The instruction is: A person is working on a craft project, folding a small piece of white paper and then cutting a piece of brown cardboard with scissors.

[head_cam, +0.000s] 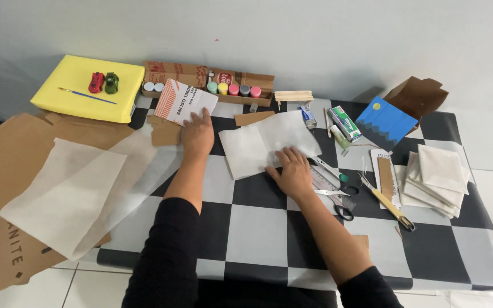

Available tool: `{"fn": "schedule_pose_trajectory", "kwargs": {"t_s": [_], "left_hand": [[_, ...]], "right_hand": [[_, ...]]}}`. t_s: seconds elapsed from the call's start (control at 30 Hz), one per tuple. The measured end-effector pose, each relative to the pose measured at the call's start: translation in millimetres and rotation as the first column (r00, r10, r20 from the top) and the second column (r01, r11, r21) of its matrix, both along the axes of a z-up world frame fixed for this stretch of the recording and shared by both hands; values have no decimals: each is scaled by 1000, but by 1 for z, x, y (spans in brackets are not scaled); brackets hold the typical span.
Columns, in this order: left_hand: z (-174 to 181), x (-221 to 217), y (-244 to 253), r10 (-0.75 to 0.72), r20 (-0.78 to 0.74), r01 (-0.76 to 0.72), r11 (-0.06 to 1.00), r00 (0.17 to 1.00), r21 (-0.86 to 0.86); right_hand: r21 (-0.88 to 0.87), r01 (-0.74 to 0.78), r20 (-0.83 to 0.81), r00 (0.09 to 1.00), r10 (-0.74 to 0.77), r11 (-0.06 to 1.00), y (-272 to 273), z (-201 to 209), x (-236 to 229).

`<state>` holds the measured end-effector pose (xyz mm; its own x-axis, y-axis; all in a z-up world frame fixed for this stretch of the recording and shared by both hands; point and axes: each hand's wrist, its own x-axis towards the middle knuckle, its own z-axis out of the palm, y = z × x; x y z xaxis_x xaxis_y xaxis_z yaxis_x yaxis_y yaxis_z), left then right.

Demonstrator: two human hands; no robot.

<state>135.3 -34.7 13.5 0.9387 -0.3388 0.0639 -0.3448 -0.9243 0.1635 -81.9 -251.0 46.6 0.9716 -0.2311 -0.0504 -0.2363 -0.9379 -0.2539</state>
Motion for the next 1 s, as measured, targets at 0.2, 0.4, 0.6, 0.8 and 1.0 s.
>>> {"fn": "schedule_pose_trajectory", "kwargs": {"t_s": [0.2,0.4,0.6,0.8,1.0], "left_hand": [[34,-40,25,257,658,137,863,708,-485],[61,-81,26,-48,-274,-275,-324,960,-905],[57,-82,32,-76,-363,-364,-367,929,-856],[52,-94,31,-65,-549,-551,-162,833,-818],[10,-117,17,-151,-568,-587,-153,809,-795]], "right_hand": [[-115,76,85,994,-66,991,15,-27,17],[-245,31,576,809,119,969,32,-50,19],[87,-638,618,637,461,765,52,-40,12],[-28,-445,36,895,445,895,46,-24,13],[-232,66,350,937,20,971,-11,-84,37]]}}
